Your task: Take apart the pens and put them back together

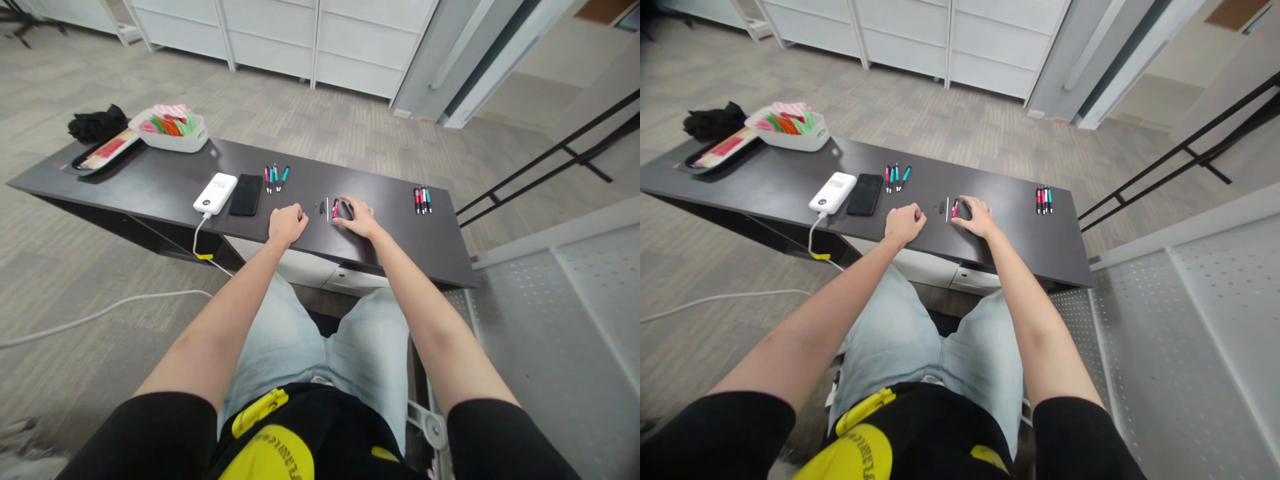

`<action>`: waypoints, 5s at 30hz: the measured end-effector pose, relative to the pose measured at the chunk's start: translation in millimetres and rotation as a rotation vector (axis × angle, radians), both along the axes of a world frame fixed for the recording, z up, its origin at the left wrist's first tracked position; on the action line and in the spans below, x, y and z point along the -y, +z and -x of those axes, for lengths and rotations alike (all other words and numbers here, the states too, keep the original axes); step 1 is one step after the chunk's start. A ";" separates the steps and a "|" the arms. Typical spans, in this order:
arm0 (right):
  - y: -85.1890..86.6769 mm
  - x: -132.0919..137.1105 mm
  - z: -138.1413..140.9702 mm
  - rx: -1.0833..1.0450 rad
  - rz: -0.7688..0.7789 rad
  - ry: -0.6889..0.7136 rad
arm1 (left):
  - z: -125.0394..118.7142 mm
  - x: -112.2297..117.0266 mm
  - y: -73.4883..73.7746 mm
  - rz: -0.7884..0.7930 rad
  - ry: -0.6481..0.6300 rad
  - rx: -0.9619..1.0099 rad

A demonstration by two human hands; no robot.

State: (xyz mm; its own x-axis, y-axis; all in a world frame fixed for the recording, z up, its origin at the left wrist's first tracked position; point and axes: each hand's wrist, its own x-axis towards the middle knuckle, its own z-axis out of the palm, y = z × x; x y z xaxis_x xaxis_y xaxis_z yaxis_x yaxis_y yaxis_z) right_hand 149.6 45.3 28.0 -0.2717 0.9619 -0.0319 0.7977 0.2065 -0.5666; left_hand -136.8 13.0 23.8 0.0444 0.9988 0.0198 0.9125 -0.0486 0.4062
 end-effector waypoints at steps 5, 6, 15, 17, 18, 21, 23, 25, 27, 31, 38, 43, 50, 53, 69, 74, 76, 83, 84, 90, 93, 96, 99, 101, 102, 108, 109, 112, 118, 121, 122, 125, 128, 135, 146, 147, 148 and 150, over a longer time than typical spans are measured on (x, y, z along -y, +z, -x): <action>-2.9 1.1 10.5 0.058 -0.026 -0.002 | 2.6 -3.7 -8.3 -0.052 0.004 0.035; -3.3 1.0 11.5 0.068 -0.027 -0.006 | 3.1 -4.5 -9.6 -0.058 0.003 0.039; -5.7 1.6 6.5 0.043 -0.054 0.001 | 4.9 -7.3 -15.3 -0.097 0.019 0.090; -5.9 3.8 5.7 0.029 -0.064 -0.010 | 5.4 -7.1 -15.6 -0.097 0.019 0.073; -5.8 5.0 5.8 0.027 -0.068 -0.015 | 5.7 -6.9 -15.7 -0.094 0.017 0.060; -4.2 8.7 8.0 0.040 -0.074 -0.030 | 6.3 -6.3 -15.8 -0.083 0.015 0.024; -2.3 11.0 10.0 0.056 -0.071 -0.024 | 6.5 -5.9 -15.5 -0.076 0.015 0.010; -0.3 13.0 11.7 0.069 -0.068 -0.006 | 6.6 -5.5 -14.9 -0.073 0.014 0.002; 1.3 15.0 13.0 0.085 -0.061 0.010 | 6.7 -5.1 -14.2 -0.069 0.013 -0.005; 2.9 17.6 15.4 0.125 -0.052 0.013 | 7.5 -4.5 -12.8 -0.060 0.014 -0.009; 0.5 18.2 11.3 0.127 -0.083 0.021 | 9.1 -5.2 -14.5 -0.066 0.018 0.007; -3.7 32.5 -8.0 0.110 -0.141 -0.020 | 9.2 -5.8 -16.9 -0.103 0.025 0.049; -4.8 48.0 -12.7 0.073 -0.126 -0.106 | 10.3 -5.3 -15.8 -0.093 0.036 0.032; -7.5 42.9 -13.1 0.012 -0.108 -0.125 | 11.3 -4.7 -14.9 -0.087 0.036 0.018; -27.5 21.4 -20.6 -0.229 -0.120 -0.244 | 15.5 2.9 -6.6 -0.143 0.063 0.196; -21.7 26.1 -18.8 -0.141 -0.163 -0.196 | -0.1 2.0 0.3 -0.197 -0.031 0.156; -19.1 29.2 -17.9 -0.098 -0.198 -0.206 | -15.4 -3.2 2.0 -0.200 -0.070 0.125; -12.1 38.0 -10.6 0.040 -0.219 -0.145 | -64.5 -25.1 8.1 -0.140 -0.098 0.094; -11.6 38.3 -9.8 0.048 -0.218 -0.145 | -67.7 -27.5 8.7 -0.140 -0.099 0.085; -11.1 37.8 -9.9 0.067 -0.203 -0.142 | -74.0 -31.7 9.5 -0.163 -0.122 0.095; -13.1 37.3 -11.4 0.058 -0.207 -0.156 | -68.5 -20.6 7.0 -0.204 -0.148 0.161; -17.1 35.6 -13.6 0.040 -0.224 -0.172 | -56.6 -5.4 1.4 -0.230 -0.097 0.215; -21.3 32.8 -16.6 0.023 -0.239 -0.167 | -43.9 2.8 -4.9 -0.219 0.024 0.252; -22.7 31.5 -18.7 0.022 -0.246 -0.162 | -37.6 2.2 -8.6 -0.174 0.041 0.300; -22.8 31.2 -19.8 0.029 -0.249 -0.159 | -35.3 0.7 -10.2 -0.153 0.036 0.333; -19.2 34.0 -23.4 0.090 -0.300 -0.134 | -34.6 -10.2 -16.7 -0.172 0.014 0.484; -19.5 34.4 -22.3 0.096 -0.309 -0.129 | -35.8 -11.7 -17.6 -0.175 0.007 0.513; -24.3 34.7 -13.5 0.095 -0.308 -0.098 | -37.9 -15.6 -21.0 -0.180 0.005 0.606; -41.1 35.1 10.8 -0.009 -0.291 -0.067 | -33.6 -15.7 -27.2 -0.125 0.013 0.801; -43.9 34.8 12.6 -0.045 -0.284 -0.051 | -32.8 -13.3 -25.8 -0.122 -0.015 0.813; -44.1 34.7 12.1 -0.054 -0.282 -0.051 | -33.0 -12.9 -25.0 -0.117 -0.025 0.814; -44.3 34.4 10.6 -0.071 -0.282 -0.052 | -33.8 -12.9 -23.3 -0.095 -0.039 0.831; -46.0 34.0 10.0 -0.093 -0.300 -0.058 | -33.7 -13.7 -23.3 -0.116 -0.030 0.870; -49.5 33.2 9.0 -0.146 -0.324 -0.055 | -33.2 -13.9 -23.6 -0.101 -0.025 0.869; -44.9 36.5 10.7 -0.084 -0.327 -0.016 | -34.0 -11.7 -22.3 -0.087 -0.046 0.910; -43.4 37.1 11.2 -0.088 -0.320 -0.012 | -33.7 -12.3 -23.5 -0.086 -0.050 0.920; -41.9 37.7 11.7 -0.100 -0.311 -0.007 | -33.6 -12.9 -24.9 -0.083 -0.054 0.928; -38.7 39.0 12.8 -0.144 -0.293 0.000 | -33.5 -14.3 -27.7 -0.081 -0.061 0.944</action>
